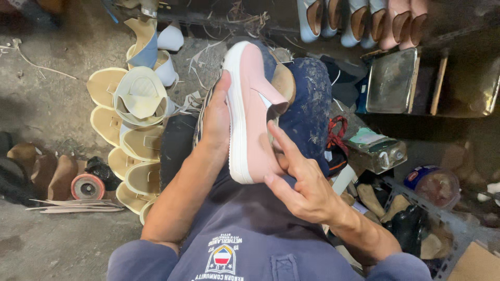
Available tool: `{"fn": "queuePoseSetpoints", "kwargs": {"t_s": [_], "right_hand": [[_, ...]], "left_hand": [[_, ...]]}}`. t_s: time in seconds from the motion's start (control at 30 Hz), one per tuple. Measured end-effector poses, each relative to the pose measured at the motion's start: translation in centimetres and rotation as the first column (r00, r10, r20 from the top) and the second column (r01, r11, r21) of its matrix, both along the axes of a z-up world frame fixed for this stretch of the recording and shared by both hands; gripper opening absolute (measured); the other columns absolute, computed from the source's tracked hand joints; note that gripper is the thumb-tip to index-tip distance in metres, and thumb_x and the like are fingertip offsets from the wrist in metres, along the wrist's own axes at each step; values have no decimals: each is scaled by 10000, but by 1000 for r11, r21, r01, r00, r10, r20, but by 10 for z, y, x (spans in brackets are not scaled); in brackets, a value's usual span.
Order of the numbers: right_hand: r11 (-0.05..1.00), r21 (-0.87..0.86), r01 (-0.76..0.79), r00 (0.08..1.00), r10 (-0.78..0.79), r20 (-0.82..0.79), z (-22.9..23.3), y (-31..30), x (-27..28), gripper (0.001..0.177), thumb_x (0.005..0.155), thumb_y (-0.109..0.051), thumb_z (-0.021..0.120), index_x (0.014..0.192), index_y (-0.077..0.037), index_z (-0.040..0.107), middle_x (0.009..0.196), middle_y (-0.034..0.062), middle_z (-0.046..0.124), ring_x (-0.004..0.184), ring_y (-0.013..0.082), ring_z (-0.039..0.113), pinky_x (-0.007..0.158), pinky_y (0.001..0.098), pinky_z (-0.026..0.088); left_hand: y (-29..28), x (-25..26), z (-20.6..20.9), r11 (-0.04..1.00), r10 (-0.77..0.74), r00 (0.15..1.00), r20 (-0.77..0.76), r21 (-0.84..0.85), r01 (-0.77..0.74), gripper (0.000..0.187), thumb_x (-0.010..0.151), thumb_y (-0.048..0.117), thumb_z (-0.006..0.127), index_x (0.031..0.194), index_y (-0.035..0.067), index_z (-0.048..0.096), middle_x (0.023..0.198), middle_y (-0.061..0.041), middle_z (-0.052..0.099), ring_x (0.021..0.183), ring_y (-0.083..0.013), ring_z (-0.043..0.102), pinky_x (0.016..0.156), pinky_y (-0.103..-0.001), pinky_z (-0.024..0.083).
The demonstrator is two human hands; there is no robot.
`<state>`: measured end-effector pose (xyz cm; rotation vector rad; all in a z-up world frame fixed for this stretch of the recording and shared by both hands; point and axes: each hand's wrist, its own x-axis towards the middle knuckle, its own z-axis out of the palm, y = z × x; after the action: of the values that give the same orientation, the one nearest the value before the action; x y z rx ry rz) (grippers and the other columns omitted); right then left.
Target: The person assembles a shoe by pressing a pink upper onto a white sole, uses a hammer to tap around the edges of the sole to secure it, and then places the assembled shoe onto a storage rack.
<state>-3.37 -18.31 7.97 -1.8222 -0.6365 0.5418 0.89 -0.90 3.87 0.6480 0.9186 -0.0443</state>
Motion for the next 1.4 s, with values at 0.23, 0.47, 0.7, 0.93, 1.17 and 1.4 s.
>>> {"fn": "queuePoseSetpoints", "kwargs": {"t_s": [0.23,0.47,0.7,0.93,1.17,1.4], "right_hand": [[852,463,242,865,27,-502,60,6,33,1134,819,96,721,1654,-97,-21,1594,210,397,1466,251,419,1270,416,300],[797,459,392,844,-113,-524,41,20,60,921,910,-85,717,1668,-53,194,1314,61,622,1041,80,613,1015,242,489],[762,346,547,762,-282,-584,23,10,48,879,860,-69,741,1611,-10,288,1548,93,501,900,59,673,800,205,554],[746,357,562,724,-235,-649,27,4,66,774,945,-71,667,1624,-38,298,732,41,712,635,68,593,650,243,536],[766,192,613,757,-500,-422,-15,-28,66,576,979,-159,562,1536,-94,429,1301,160,681,1122,244,699,904,305,595],[789,335,515,487,52,-872,-154,-30,-5,818,941,-338,611,1620,-80,235,1393,251,589,1062,287,726,773,392,647]], "left_hand": [[9,-30,-21,809,-462,829,315,533,248,934,957,517,440,1598,34,-36,1708,-187,-83,1588,-359,-1,1260,-490,50],[21,-51,0,649,-602,582,546,760,-43,1020,875,366,794,1607,-8,190,1634,-158,306,1490,-235,381,1272,-386,340],[18,-61,-9,711,-628,593,504,682,174,974,816,402,827,1560,15,332,1378,-108,572,1248,-183,575,1091,-311,457],[16,-56,-19,690,-586,648,487,719,84,965,812,446,818,1543,1,373,1383,-99,543,1251,-188,563,1104,-312,445],[46,-9,-48,953,238,912,334,-262,-153,598,953,488,566,1294,2,640,1162,-206,721,1076,-332,689,1002,-469,541],[22,6,-24,873,260,933,251,-475,-115,537,913,453,711,1181,-12,701,1115,-196,745,1040,-320,743,1024,-469,568]]}}
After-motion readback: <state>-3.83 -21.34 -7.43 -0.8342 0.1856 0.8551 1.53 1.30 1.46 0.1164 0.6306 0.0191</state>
